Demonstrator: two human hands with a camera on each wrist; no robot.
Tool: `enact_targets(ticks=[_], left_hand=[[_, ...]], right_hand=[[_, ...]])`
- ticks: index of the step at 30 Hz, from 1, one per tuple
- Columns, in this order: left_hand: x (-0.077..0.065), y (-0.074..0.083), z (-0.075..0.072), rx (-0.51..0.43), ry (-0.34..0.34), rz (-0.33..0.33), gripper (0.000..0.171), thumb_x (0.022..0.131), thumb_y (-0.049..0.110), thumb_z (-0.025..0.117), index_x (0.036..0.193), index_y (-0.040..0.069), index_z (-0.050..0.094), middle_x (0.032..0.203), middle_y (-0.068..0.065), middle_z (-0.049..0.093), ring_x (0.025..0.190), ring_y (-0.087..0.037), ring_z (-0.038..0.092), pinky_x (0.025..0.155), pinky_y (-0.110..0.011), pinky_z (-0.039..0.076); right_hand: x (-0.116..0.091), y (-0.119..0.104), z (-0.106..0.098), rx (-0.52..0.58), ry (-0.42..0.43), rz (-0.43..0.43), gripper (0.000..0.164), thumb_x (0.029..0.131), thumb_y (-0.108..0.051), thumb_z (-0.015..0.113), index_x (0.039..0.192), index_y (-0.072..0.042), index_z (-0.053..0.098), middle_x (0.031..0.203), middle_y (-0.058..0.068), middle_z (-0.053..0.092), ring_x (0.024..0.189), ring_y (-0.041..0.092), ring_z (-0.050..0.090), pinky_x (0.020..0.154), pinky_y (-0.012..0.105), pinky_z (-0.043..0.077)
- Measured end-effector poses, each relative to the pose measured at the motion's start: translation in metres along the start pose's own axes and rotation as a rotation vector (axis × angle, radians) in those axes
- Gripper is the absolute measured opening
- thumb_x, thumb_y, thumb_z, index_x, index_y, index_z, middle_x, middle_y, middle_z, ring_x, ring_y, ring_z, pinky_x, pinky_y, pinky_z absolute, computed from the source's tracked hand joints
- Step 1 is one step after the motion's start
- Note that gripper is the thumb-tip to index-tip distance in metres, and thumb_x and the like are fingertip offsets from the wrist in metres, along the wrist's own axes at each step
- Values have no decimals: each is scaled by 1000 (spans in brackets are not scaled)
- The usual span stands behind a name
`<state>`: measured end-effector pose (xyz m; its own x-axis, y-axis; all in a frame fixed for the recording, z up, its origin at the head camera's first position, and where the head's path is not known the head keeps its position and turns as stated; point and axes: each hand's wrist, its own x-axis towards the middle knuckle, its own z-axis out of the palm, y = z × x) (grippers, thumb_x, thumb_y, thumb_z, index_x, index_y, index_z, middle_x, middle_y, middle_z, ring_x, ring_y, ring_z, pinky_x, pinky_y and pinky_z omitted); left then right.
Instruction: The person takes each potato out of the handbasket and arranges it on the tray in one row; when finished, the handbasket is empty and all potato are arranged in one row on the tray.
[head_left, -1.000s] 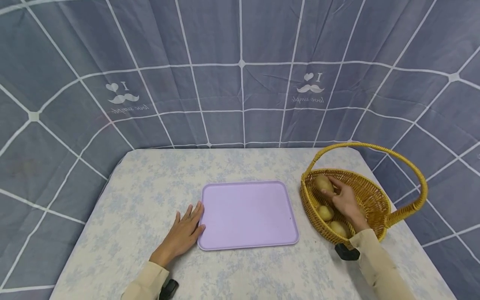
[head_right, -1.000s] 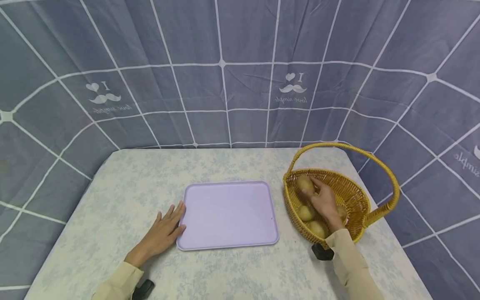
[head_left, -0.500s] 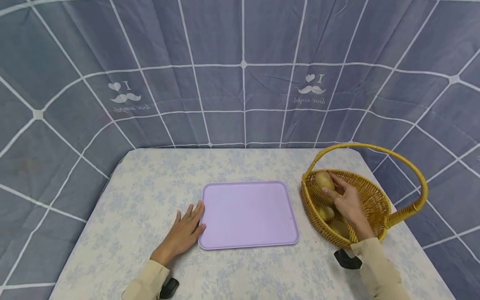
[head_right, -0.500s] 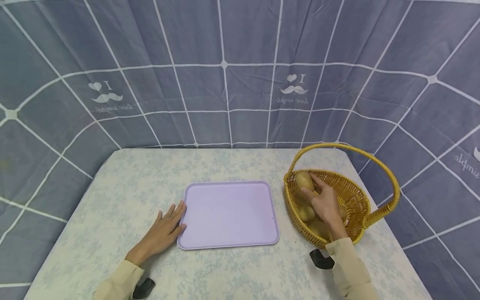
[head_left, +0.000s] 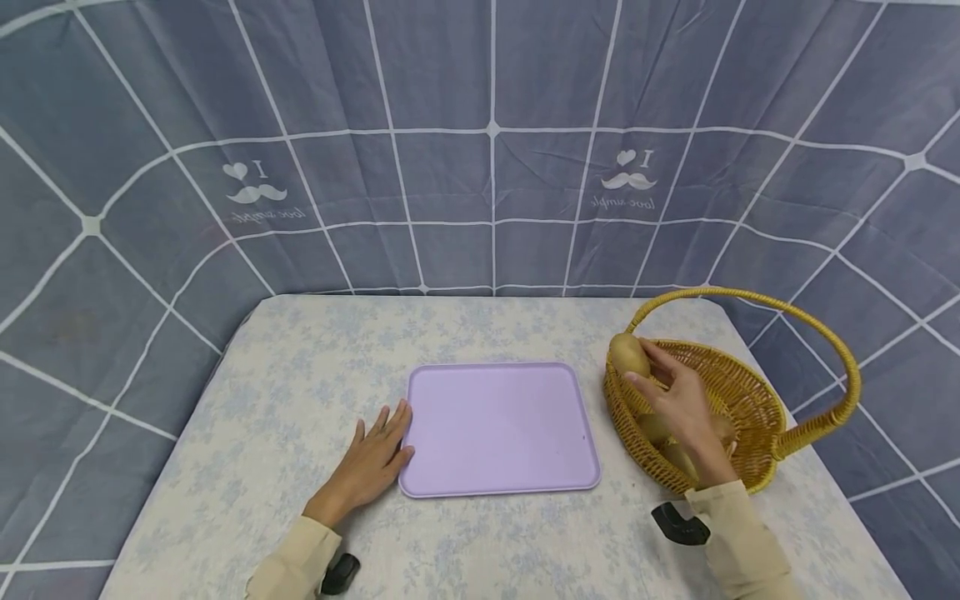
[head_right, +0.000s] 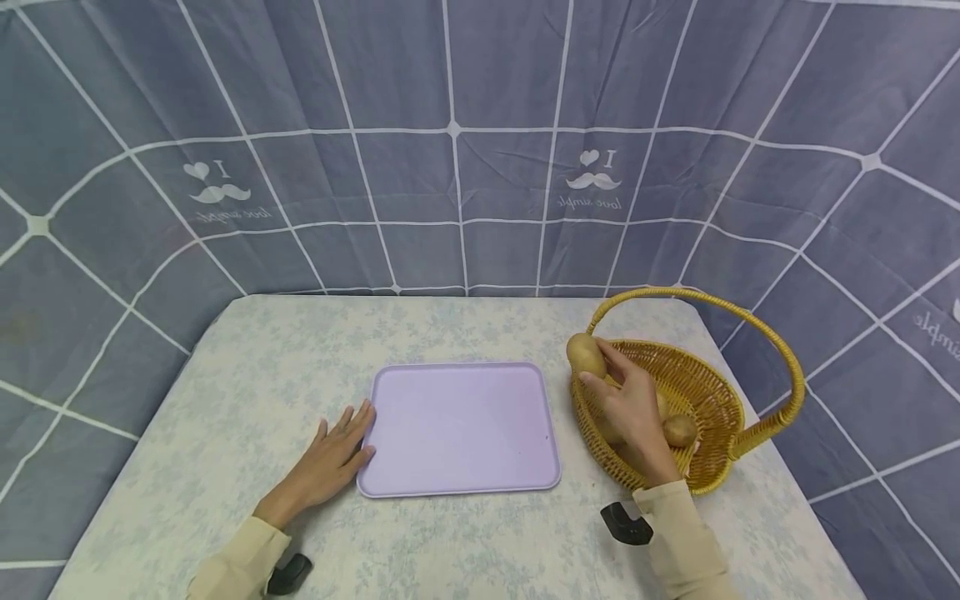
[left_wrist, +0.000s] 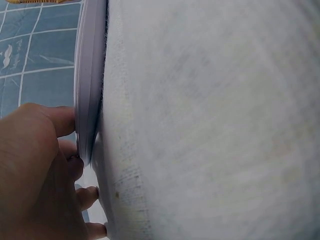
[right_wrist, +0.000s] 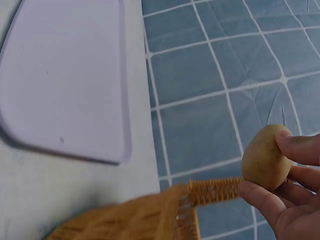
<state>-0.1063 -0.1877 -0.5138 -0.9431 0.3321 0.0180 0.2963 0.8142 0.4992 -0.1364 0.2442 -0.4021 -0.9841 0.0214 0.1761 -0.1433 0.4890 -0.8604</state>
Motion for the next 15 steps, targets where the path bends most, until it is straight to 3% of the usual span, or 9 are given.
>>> enact_targets(ticks=[7,15], left_hand=[[0,0,1,14,-2,2,62,101,30,47,152,6,22,158,-9,18,145,-37,14,112,-65,1],[-1,0,1,10,-14,-1,62,101,30,46,152,6,20,158,-8,17,146,-36,13,113,-64,0]], right_hand=[[7,-10,18,28,-27,-60,60,91,-15,66,144,-3,42,142,21,47,124,36,51,79,4,44],[15,-20,40,91,-88,-72,61,91,-18,66,146,-6,41,145,16,45,126,32,51,81,9,47]])
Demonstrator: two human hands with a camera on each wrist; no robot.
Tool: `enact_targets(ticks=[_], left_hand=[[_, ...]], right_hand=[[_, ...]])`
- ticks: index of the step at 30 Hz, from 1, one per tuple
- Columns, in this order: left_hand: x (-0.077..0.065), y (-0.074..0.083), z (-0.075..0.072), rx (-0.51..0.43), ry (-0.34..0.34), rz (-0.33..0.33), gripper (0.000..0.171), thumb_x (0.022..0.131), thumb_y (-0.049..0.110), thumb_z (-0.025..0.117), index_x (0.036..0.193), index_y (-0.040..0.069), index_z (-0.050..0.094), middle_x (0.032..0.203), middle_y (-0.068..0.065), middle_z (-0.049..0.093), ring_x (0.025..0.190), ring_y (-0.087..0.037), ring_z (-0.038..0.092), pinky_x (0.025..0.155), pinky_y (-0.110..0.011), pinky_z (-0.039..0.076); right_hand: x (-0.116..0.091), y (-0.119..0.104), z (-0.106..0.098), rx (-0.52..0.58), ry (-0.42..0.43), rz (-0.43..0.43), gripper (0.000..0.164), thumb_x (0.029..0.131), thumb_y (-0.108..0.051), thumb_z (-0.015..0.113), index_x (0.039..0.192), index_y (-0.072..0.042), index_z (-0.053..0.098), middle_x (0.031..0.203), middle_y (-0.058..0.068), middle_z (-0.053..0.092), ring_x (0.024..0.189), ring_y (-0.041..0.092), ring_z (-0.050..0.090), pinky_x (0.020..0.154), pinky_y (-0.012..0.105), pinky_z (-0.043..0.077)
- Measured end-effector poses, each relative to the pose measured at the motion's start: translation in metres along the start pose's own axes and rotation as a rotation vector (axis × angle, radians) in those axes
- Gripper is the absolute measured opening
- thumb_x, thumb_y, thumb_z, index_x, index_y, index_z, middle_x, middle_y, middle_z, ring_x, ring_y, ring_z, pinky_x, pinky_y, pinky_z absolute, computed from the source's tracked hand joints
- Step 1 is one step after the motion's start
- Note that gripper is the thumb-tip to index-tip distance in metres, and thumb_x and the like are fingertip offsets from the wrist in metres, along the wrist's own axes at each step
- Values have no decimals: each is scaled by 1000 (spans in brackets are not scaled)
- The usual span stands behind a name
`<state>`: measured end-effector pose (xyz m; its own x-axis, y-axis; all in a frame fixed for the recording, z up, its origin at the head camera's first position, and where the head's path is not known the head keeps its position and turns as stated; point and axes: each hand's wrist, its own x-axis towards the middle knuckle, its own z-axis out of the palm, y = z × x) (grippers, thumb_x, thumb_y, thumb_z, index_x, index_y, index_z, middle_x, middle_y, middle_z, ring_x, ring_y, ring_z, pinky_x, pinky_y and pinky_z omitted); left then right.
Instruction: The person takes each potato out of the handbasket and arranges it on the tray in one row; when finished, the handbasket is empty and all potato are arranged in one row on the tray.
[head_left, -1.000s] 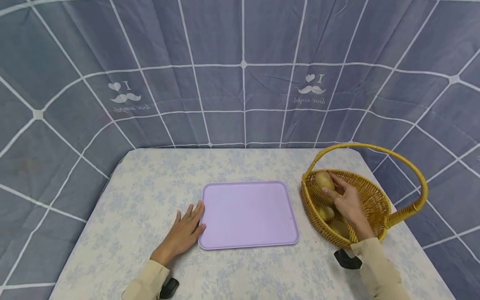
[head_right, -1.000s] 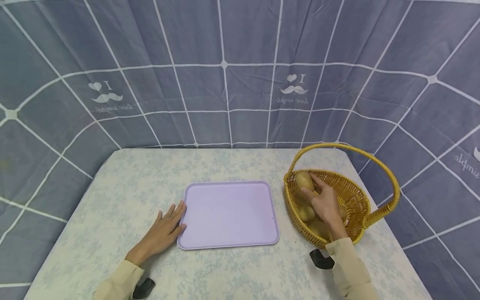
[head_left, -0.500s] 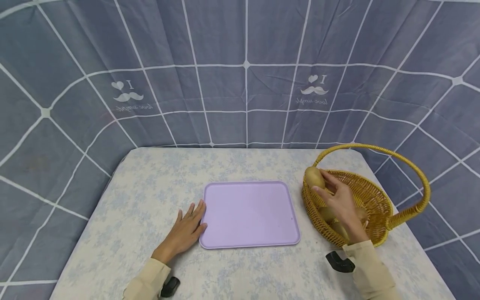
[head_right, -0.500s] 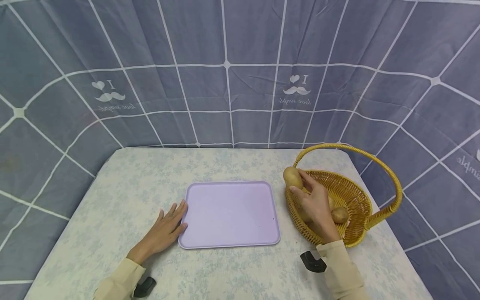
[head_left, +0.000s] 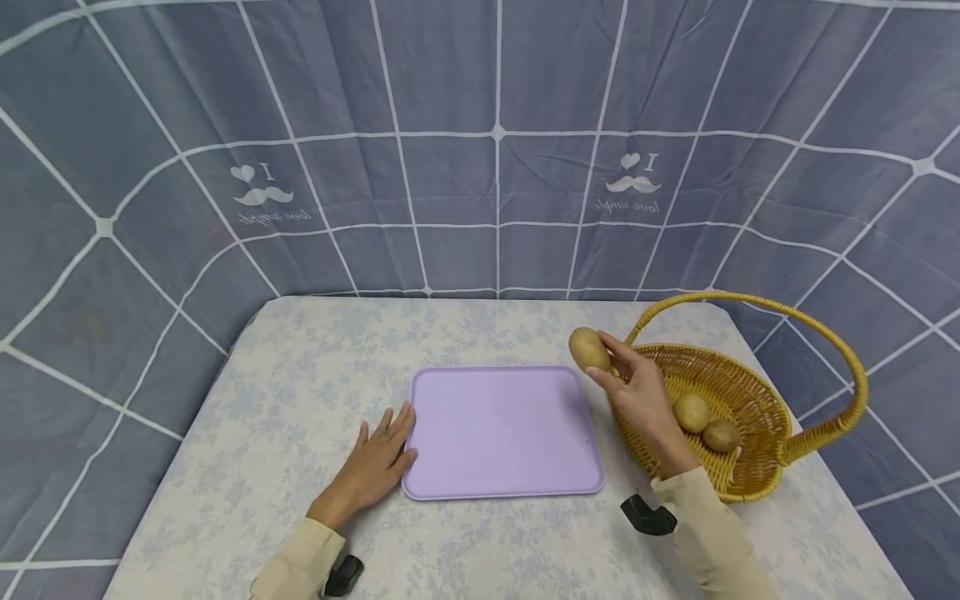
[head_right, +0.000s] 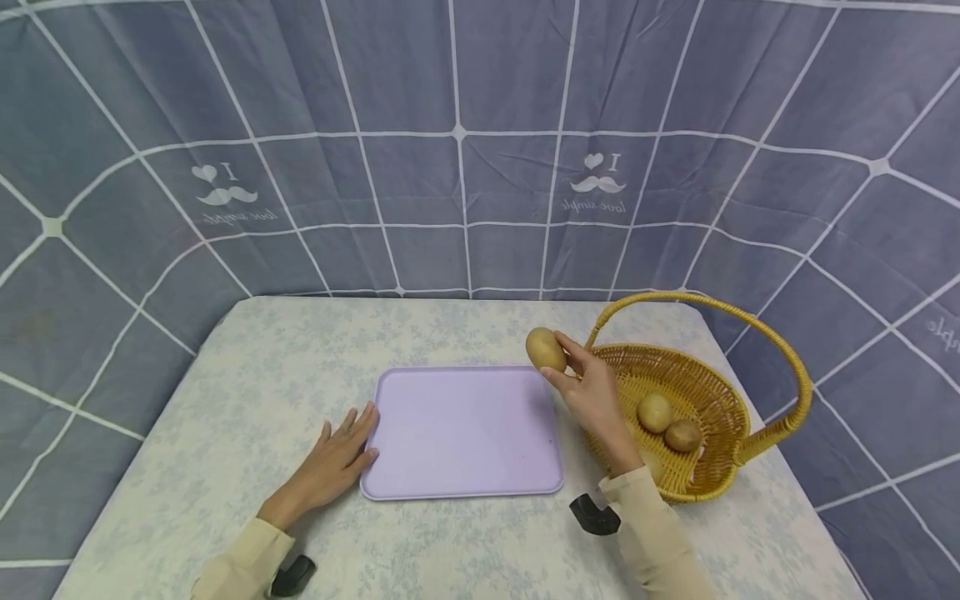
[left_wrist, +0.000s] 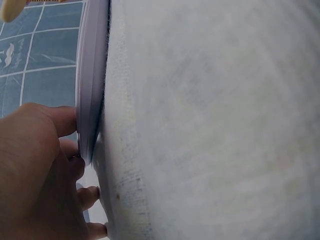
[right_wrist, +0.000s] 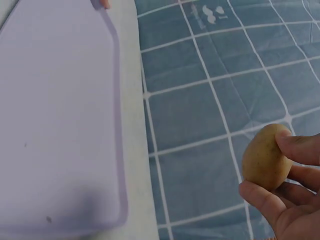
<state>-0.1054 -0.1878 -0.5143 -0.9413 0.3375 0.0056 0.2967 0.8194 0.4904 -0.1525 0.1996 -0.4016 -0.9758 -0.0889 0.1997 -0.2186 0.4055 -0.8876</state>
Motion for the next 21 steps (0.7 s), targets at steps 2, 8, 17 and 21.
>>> enact_targets(ticks=[2,8,17,21], left_hand=[[0,0,0,4,0,-1,62,101,30,46,152,6,20,158,-8,16,146,-36,13,113,-64,0],[1,1,1,9,3,0,63,101,29,47,152,6,20,158,-9,18,145,-36,13,113,-64,1],[0,2,2,8,2,-7,62,101,29,47,152,6,20,158,-8,17,146,-36,13,113,-63,1],[-1,1,2,4,18,-4,61,101,28,47,152,6,21,158,-9,19,145,-37,14,113,-64,1]], right_hand=[[3,-1,6,18,-20,-6,61,91,-17,66,146,-7,40,147,14,42,128,32,49,82,11,48],[9,-8,27,37,-61,-27,60,90,-13,68,144,-8,44,142,17,48,126,31,52,81,19,52],[15,-14,62,70,-115,-38,60,87,-11,70,142,-7,47,143,15,48,124,30,53,88,35,53],[18,-15,79,85,-130,-52,59,86,-7,71,140,-5,49,139,18,51,122,33,54,87,34,54]])
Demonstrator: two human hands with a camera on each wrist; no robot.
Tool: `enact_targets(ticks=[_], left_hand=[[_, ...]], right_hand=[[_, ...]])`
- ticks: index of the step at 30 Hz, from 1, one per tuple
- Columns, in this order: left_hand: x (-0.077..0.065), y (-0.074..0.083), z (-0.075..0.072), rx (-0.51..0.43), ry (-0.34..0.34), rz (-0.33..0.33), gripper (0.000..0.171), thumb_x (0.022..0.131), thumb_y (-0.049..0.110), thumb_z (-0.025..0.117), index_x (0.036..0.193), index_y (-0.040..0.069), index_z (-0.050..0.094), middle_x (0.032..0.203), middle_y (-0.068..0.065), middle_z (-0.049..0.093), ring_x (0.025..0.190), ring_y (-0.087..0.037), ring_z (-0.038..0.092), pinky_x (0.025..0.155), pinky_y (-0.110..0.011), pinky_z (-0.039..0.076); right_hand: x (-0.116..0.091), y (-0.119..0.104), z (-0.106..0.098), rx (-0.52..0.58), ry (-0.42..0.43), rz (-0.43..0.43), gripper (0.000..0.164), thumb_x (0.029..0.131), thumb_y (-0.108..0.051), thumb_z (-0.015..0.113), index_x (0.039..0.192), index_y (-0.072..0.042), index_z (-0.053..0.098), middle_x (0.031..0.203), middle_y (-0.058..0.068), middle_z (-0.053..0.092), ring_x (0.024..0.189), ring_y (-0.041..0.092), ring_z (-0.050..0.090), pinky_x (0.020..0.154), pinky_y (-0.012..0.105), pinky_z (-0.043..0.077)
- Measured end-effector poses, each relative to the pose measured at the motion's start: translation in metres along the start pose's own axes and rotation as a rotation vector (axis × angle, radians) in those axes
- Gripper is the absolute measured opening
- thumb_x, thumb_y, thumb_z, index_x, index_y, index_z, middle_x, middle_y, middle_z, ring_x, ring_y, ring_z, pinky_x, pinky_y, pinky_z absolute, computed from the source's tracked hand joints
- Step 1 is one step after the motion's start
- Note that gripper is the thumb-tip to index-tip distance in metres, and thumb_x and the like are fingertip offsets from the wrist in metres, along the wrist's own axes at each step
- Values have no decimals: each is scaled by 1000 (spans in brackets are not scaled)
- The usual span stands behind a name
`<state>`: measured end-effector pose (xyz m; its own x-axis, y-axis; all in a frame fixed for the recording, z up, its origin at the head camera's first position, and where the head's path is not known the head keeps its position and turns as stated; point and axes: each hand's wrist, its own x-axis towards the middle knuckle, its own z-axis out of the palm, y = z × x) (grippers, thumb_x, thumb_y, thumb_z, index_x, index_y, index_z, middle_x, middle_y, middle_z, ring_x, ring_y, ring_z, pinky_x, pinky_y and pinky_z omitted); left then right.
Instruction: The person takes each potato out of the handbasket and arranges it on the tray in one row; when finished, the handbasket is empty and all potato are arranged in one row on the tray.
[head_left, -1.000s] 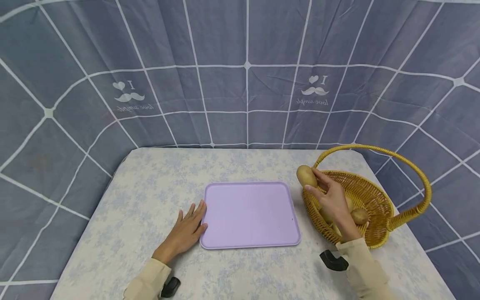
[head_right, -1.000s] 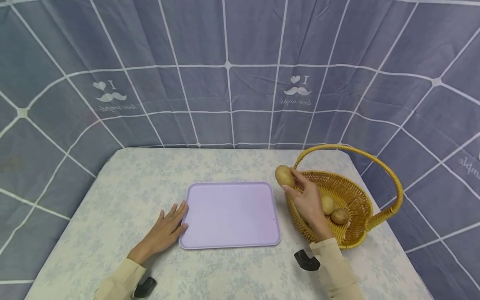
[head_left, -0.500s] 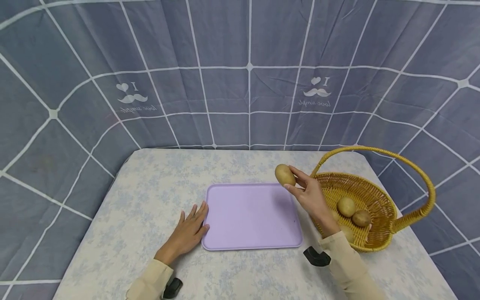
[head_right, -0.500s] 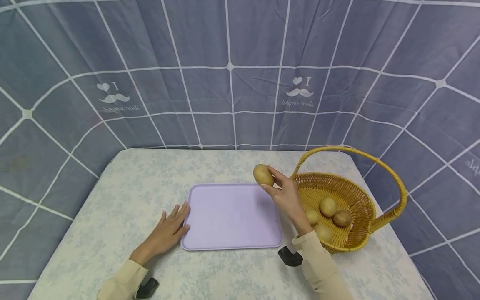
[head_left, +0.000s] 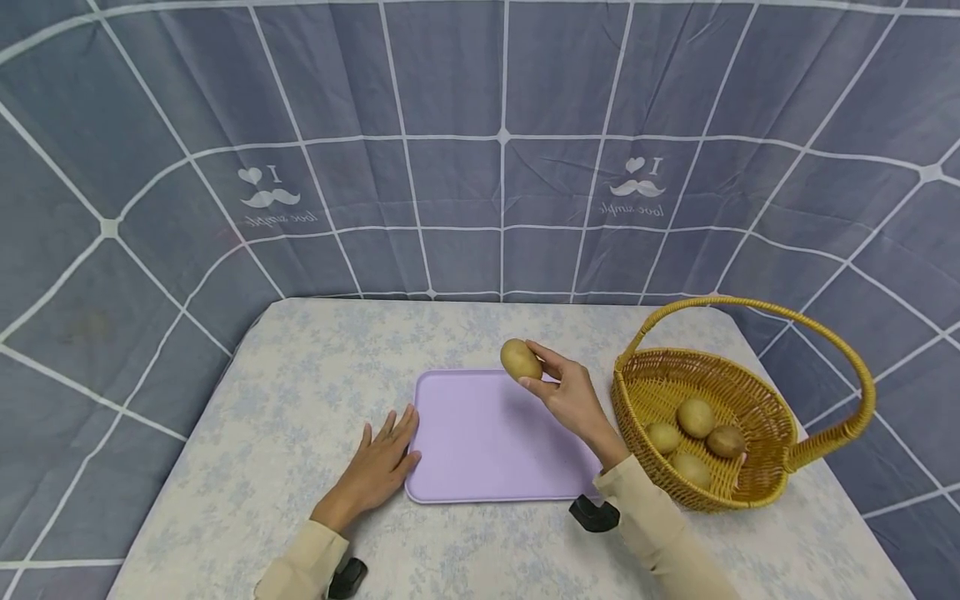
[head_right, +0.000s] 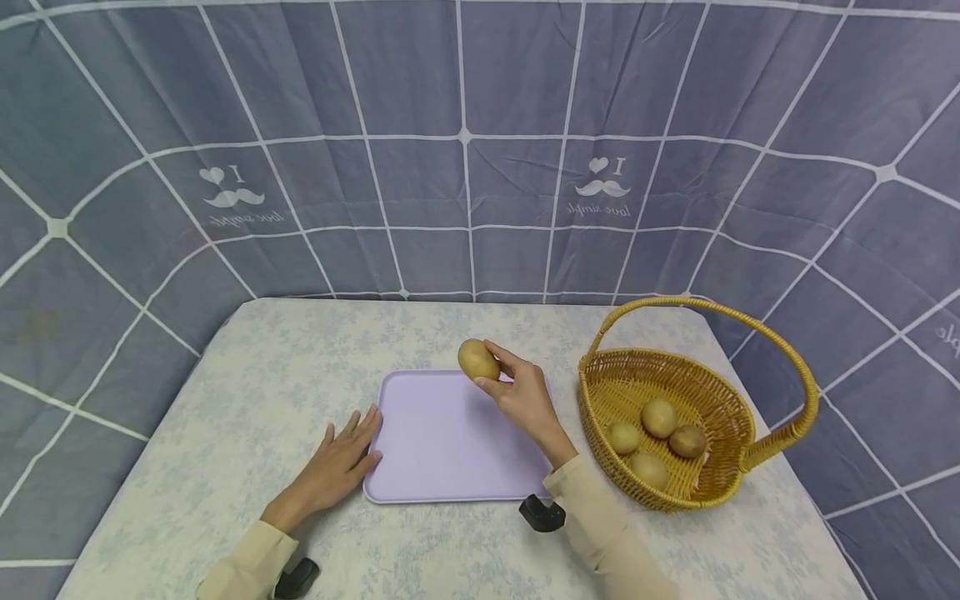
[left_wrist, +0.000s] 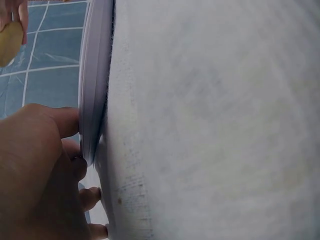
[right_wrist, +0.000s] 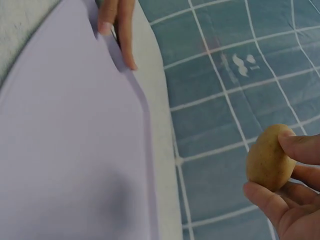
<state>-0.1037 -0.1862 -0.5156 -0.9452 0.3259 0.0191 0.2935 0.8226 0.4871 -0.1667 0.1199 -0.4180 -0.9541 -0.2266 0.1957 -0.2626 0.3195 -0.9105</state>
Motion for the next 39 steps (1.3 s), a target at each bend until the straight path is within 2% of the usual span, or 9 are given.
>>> enact_targets(ticks=[4,9,19,30,39], left_hand=[[0,0,1,1,18,10,61,101,28,47,152,5,23,157,-10,20,145,-38,16,112,-65,1],[0,0,2,-6,7,3,61,101,28,47,152,5,21,158,-9,19,145,-37,14,113,-64,0],[0,1,1,11,2,-4,61,101,28,46,152,6,22,157,-8,19,145,-37,15,113,-64,1],[-1,-1,2,4,25,11,61,101,28,48,151,4,25,157,-10,23,144,-38,17,112,-65,3],[0,-3,1,-4,-6,-3,61,101,30,46,152,7,21,158,-7,18,146,-35,14,113,-63,1]], right_hand=[[4,2,20,-21,-7,-17,57,84,-5,72,137,-4,52,134,20,55,119,33,57,85,34,55],[6,8,47,-47,-39,-36,56,82,-3,74,135,-4,55,130,18,59,114,31,61,85,34,55],[5,26,90,-145,-150,-43,56,84,-6,73,135,-1,53,125,17,62,111,27,63,85,28,55],[-2,35,113,-203,-219,-21,53,86,-8,70,136,-1,52,132,16,58,114,27,60,88,30,53],[-4,37,121,-325,-236,-79,52,87,-12,71,134,-1,54,130,14,60,114,24,60,94,37,50]])
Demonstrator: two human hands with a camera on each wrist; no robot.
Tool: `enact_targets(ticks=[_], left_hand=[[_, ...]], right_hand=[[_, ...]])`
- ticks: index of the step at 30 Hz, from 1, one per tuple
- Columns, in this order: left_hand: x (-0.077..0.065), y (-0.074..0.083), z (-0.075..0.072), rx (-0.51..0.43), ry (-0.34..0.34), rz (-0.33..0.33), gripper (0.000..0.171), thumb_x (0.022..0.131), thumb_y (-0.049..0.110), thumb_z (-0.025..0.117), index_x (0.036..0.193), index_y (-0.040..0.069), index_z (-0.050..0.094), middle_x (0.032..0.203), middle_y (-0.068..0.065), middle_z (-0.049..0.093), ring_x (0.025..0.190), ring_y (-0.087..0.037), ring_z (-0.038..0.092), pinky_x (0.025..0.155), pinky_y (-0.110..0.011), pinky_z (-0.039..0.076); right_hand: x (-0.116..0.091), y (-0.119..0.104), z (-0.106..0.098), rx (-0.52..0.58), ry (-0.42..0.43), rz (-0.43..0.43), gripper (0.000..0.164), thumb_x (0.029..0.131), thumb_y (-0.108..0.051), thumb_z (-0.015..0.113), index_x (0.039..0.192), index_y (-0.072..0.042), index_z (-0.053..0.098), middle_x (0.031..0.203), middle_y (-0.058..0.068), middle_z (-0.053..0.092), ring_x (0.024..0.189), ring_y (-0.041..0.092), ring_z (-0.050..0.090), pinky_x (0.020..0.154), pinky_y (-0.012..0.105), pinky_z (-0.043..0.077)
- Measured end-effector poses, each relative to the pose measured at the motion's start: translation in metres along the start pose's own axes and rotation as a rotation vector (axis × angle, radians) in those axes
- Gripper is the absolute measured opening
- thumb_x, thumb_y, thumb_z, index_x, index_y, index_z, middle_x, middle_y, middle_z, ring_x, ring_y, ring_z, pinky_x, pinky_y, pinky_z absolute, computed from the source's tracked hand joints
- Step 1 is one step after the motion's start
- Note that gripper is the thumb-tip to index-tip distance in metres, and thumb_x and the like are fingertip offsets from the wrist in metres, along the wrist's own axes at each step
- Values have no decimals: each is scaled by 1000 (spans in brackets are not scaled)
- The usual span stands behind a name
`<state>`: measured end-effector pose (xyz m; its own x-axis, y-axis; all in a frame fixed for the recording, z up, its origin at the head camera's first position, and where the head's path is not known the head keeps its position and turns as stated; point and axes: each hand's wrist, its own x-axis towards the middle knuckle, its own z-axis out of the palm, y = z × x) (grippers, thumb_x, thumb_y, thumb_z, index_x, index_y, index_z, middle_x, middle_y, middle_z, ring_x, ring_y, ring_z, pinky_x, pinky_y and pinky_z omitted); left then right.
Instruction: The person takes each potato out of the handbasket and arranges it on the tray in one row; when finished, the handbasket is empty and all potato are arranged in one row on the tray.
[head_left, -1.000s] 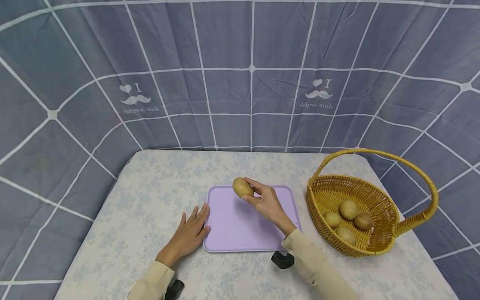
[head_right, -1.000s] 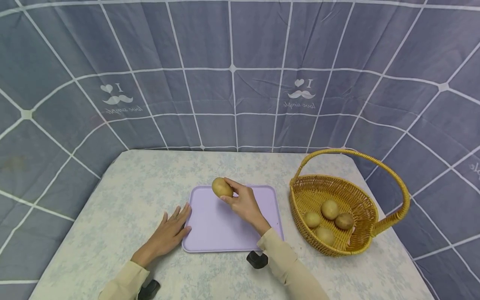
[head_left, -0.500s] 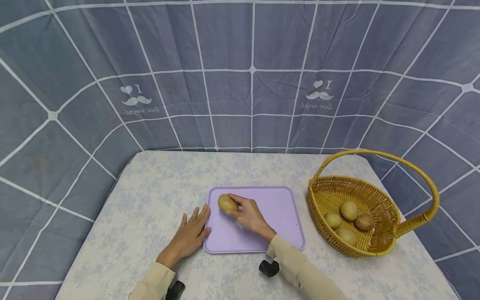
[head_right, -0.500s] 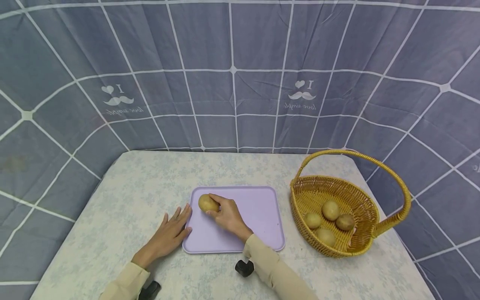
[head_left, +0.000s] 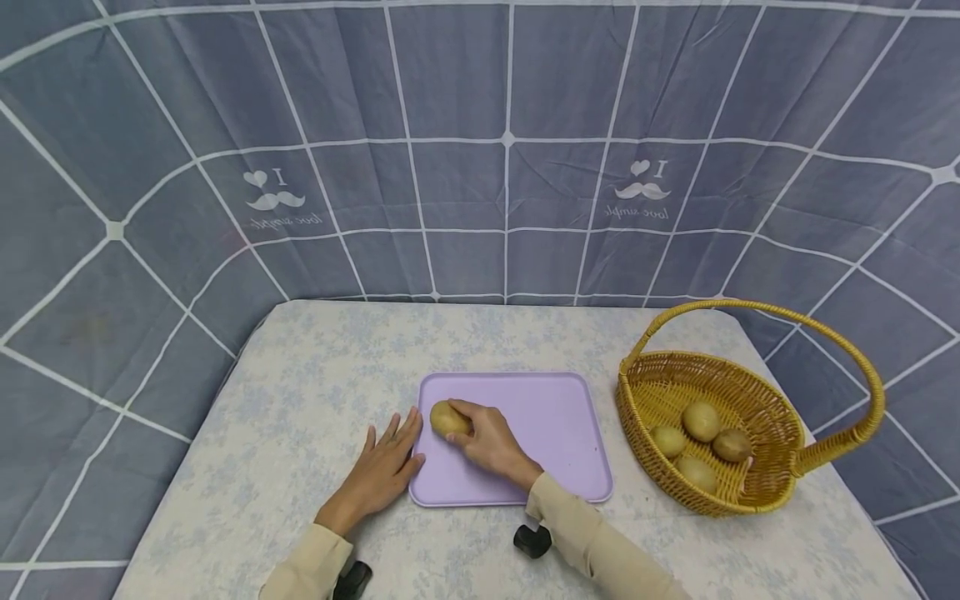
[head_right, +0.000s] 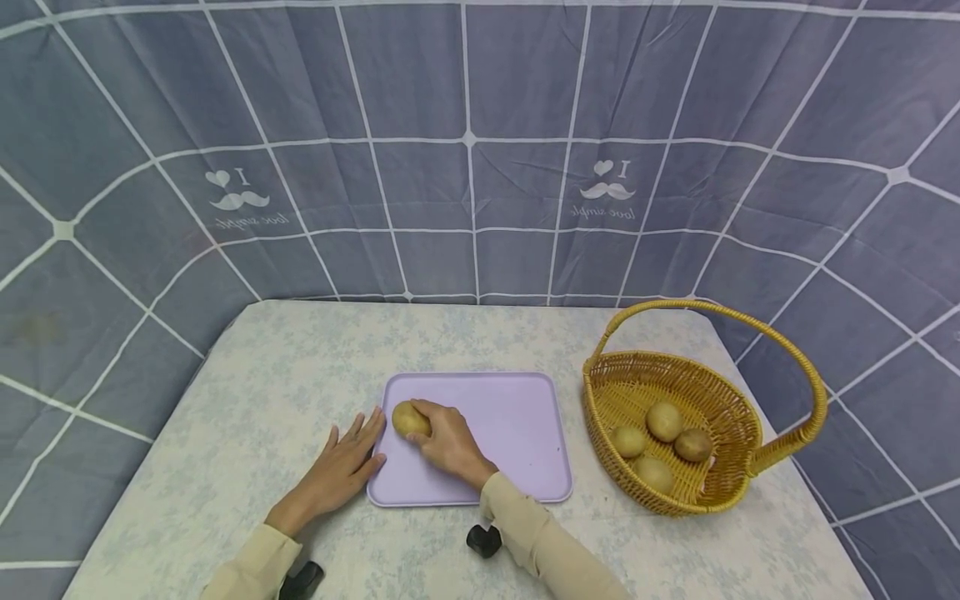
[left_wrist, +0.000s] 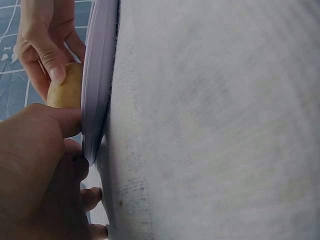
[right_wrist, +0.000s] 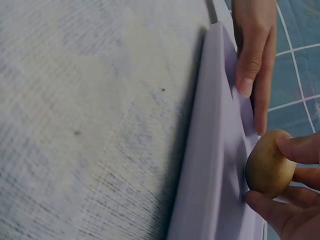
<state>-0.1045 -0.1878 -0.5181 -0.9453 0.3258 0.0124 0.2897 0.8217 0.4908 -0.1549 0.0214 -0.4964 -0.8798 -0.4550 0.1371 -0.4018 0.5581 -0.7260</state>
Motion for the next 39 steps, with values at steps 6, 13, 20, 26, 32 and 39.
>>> enact_targets(ticks=[6,13,20,26,32,39], left_hand=[[0,0,-1,-11,-4,-1,62,101,30,46,152,6,20,158,-7,18,146,-35,13,113,-62,-1],[-1,0,-1,-9,-17,-8,62,102,30,45,153,7,17,158,-6,16,146,-34,12,114,-62,-1],[0,1,-1,-6,-5,3,62,102,29,46,152,6,19,158,-7,18,146,-35,13,113,-63,1],[0,0,1,-9,24,20,61,101,29,47,152,4,23,157,-10,22,144,-38,16,112,-64,2],[-1,0,2,-11,18,11,61,101,28,47,152,5,22,157,-8,21,145,-37,16,113,-64,2],[0,0,1,-4,24,9,61,101,30,46,152,6,22,158,-8,21,145,-36,16,113,-63,2]], right_hand=[[1,-1,4,-28,-16,-11,52,88,-13,70,135,-2,53,132,12,59,119,23,57,99,37,47],[1,-5,5,-61,-35,-28,51,87,-13,70,134,-3,55,133,10,58,120,22,57,100,37,46],[3,-9,8,-139,-59,-29,50,86,-16,72,133,-11,57,133,5,57,119,23,55,99,40,45],[3,-10,10,-159,-61,-37,50,86,-19,72,133,-12,57,131,5,56,120,23,54,97,40,47],[2,-10,11,-161,-66,-40,52,87,-21,71,136,-12,55,131,4,55,120,22,53,97,39,47],[2,-10,10,-158,-84,-56,51,88,-23,70,135,-12,55,131,3,56,120,20,54,97,38,47]])
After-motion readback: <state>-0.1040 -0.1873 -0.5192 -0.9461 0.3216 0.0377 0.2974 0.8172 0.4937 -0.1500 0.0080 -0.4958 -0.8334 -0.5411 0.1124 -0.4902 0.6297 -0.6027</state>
